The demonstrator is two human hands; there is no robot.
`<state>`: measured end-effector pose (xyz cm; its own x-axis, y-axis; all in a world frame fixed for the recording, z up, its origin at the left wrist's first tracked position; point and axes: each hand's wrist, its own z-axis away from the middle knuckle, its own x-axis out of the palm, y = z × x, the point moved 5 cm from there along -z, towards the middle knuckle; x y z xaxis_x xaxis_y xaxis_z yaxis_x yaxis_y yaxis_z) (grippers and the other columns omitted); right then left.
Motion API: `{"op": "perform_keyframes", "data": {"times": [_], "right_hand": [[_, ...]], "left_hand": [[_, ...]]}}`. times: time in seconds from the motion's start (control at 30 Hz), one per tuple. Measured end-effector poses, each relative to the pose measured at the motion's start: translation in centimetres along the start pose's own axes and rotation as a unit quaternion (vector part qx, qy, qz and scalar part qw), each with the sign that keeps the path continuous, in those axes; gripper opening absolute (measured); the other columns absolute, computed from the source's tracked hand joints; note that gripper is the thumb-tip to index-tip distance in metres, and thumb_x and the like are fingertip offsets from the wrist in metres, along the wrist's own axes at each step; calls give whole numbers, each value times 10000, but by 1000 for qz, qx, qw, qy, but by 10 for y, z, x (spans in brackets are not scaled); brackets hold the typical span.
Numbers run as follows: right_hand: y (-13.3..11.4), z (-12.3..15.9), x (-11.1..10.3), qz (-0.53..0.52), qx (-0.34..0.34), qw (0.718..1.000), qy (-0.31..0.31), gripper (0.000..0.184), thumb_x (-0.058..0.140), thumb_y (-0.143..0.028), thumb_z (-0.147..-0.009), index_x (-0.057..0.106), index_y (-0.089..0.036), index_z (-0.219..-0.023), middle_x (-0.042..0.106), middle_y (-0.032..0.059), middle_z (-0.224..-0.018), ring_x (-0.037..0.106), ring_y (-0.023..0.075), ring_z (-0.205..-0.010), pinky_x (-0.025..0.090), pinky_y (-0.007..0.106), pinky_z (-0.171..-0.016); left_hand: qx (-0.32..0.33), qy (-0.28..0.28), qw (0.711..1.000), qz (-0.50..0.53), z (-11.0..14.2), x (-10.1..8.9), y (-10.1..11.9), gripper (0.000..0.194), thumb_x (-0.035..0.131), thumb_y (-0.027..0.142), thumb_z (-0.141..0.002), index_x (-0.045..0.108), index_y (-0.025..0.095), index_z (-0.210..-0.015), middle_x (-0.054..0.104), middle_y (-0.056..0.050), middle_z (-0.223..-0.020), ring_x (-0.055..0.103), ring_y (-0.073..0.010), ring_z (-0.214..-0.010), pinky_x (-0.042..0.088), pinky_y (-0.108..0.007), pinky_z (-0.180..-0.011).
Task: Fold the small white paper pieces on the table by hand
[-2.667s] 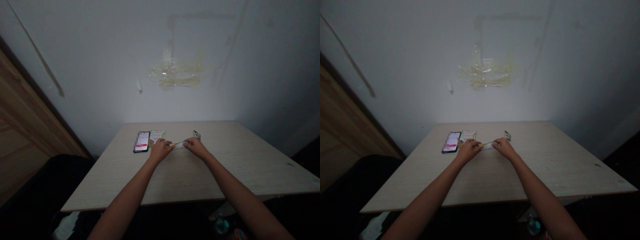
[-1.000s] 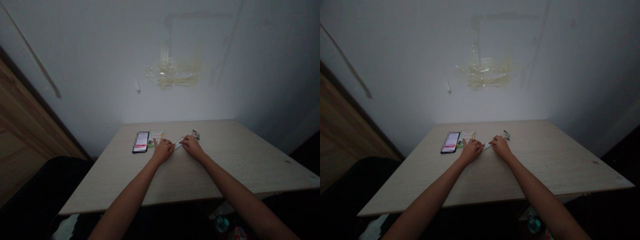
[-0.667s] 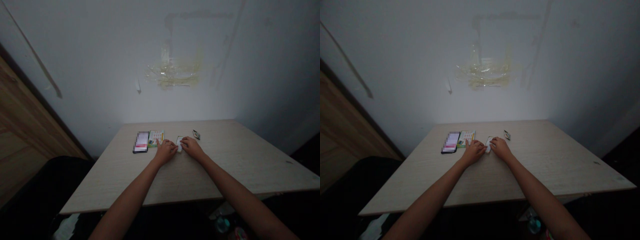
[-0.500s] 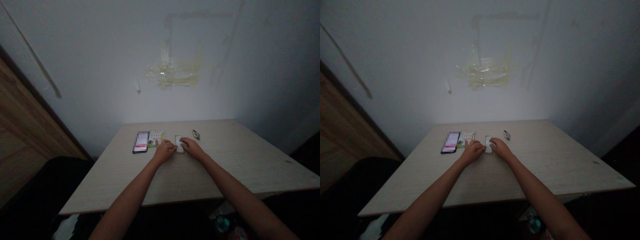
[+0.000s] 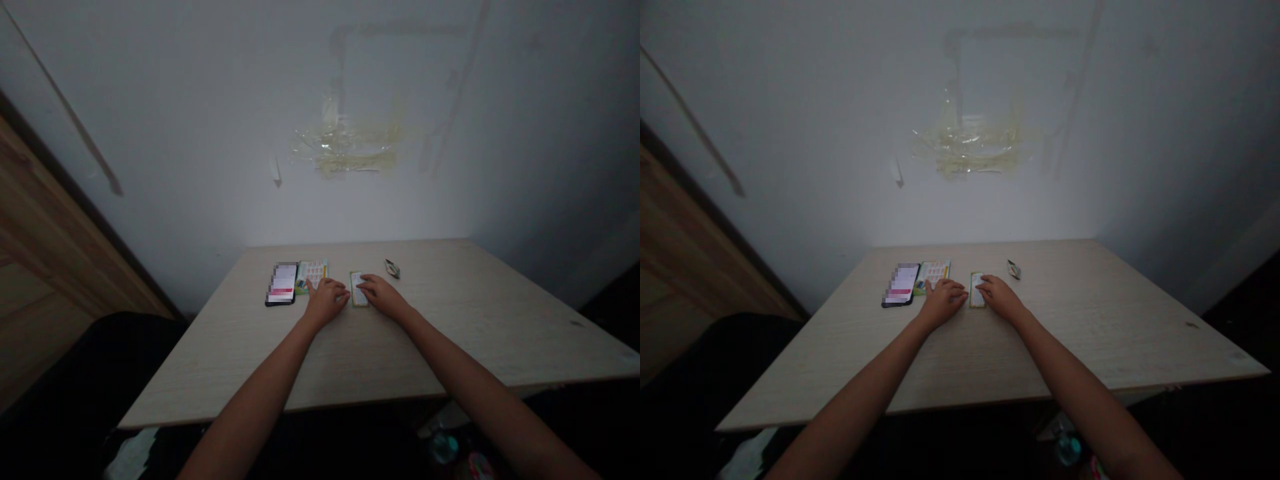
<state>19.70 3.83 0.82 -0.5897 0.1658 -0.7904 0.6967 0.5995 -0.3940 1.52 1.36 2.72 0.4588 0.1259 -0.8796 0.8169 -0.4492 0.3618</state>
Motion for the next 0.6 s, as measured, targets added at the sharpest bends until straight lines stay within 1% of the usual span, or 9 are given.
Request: {"op": "perform_keyframes", "data": {"times": [0.13, 0.2, 0.33, 0.47, 0.6], "right_hand": [[-5, -1, -1, 13, -23, 1000, 5, 274, 536, -184, -917, 734, -173, -1106, 599, 150, -1337, 539, 241, -1269, 416, 446, -1104], [-7, -2, 0, 14, -31, 999, -4, 280, 527, -184, -923, 731, -178, -1116, 616, 141, -1322, 550, 237, -1260, 419, 449, -1104], [-7, -3, 1, 11, -25, 999, -21, 298, 505, -209, -943, 719, -195, -1150, 653, 127, -1277, 587, 231, -1219, 436, 447, -1091], [-6, -2, 2, 12, -33, 999, -29, 290, 517, -232, -949, 717, -217, -1158, 642, 122, -1290, 583, 229, -1220, 445, 434, -1077], [-5, -1, 2, 15, -38, 999, -35, 292, 516, -212, -947, 716, -226, -1160, 623, 120, -1304, 571, 222, -1225, 441, 426, -1074]], "left_hand": [[6, 4, 1000, -9, 1, -1, 1, 231, 533, 427, -941, 736, 355, -1020, 687, 2, -1235, 470, -260, -1252, -32, -772, -1087], [12, 6, 1000, -11, 1, -2, 1, 222, 539, 421, -938, 735, 356, -1021, 687, 6, -1231, 472, -261, -1248, -34, -785, -1076], [23, 8, 999, -21, 2, -3, 1, 217, 549, 418, -933, 739, 359, -1020, 685, 7, -1229, 459, -276, -1259, -43, -800, -1062], [25, 9, 999, -32, 2, -4, 2, 219, 550, 414, -931, 740, 371, -1032, 681, 4, -1235, 454, -284, -1261, -46, -794, -1069], [24, 10, 999, -34, 3, -4, 2, 216, 553, 418, -928, 738, 386, -1036, 680, 8, -1232, 450, -291, -1266, -53, -804, -1060]]}}
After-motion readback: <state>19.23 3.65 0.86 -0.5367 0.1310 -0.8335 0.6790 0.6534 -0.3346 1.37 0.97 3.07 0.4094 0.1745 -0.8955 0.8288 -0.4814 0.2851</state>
